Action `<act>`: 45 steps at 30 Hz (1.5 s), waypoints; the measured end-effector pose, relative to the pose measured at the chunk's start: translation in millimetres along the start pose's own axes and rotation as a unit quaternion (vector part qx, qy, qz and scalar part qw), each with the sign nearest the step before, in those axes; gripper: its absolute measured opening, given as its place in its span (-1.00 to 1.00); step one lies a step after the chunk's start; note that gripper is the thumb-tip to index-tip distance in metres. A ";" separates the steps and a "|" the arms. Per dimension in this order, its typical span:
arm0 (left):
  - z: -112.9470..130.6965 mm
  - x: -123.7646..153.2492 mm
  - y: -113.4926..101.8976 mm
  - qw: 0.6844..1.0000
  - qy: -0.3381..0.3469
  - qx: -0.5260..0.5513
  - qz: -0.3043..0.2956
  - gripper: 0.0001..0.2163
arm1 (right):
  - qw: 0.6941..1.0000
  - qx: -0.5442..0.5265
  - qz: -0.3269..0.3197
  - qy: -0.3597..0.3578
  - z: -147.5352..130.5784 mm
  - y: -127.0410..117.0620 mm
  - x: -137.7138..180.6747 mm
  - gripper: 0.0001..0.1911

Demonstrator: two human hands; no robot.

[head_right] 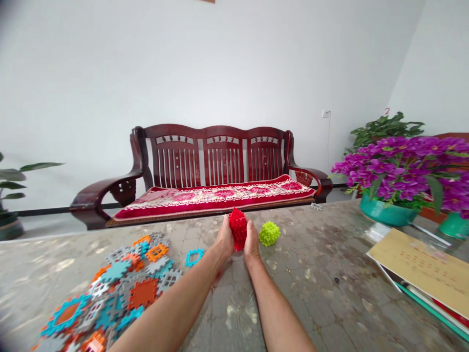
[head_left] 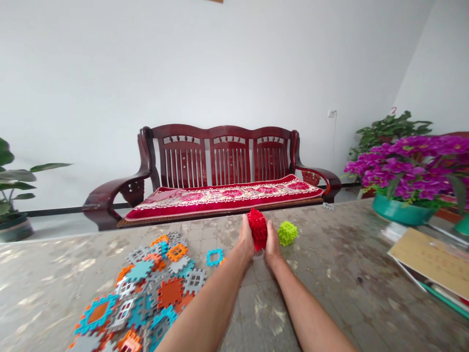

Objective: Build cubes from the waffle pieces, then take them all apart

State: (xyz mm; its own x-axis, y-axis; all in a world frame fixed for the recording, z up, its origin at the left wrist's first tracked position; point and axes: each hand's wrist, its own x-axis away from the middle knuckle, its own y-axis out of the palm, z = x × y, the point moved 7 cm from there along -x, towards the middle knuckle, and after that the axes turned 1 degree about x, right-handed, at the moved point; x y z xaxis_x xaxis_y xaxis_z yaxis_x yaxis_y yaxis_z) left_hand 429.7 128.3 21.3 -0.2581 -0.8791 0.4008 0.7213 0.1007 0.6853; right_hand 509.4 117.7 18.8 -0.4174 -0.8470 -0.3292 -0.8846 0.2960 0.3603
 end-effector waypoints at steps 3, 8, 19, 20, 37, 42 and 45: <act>5.6 6.8 4.4 1.000 0.016 0.017 -0.011 -0.47 | 1.000 -0.002 0.014 -0.020 -4.8 -3.2 -0.3 -0.34; 17.5 18.7 12.4 0.998 0.048 0.029 -0.027 -0.49 | 0.999 -0.010 0.005 -0.035 -12.6 -1.4 1.4 -0.39; 15.0 16.9 18.5 0.997 0.048 0.025 -0.053 -0.49 | 0.999 0.009 -0.022 -0.038 -18.3 5.4 5.2 -0.39; 15.8 17.9 18.1 0.997 0.046 0.021 -0.057 -0.46 | 0.999 0.016 -0.012 -0.042 -19.5 3.6 5.5 -0.38; 224.7 128.2 -124.9 0.930 0.336 -0.126 0.082 -0.42 | 0.952 0.205 0.181 -0.139 -54.5 -45.5 57.5 -0.44; 277.1 175.6 -233.7 0.875 0.380 -0.172 0.246 -0.52 | 0.956 0.217 0.180 -0.077 -39.7 -55.3 86.2 -0.46; 291.9 198.0 -295.2 0.807 0.378 -0.282 0.355 -0.51 | 0.957 0.247 0.143 -0.045 -25.8 -44.1 103.6 -0.42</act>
State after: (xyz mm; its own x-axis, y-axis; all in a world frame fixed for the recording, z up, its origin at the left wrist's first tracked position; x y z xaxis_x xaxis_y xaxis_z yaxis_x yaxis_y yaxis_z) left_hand -21.9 60.4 75.8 0.6613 -0.7476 -0.0606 0.7478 0.6635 -0.0253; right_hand 510.6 5.5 -8.7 -0.6536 -0.6653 -0.3608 -0.7127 0.7015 -0.0024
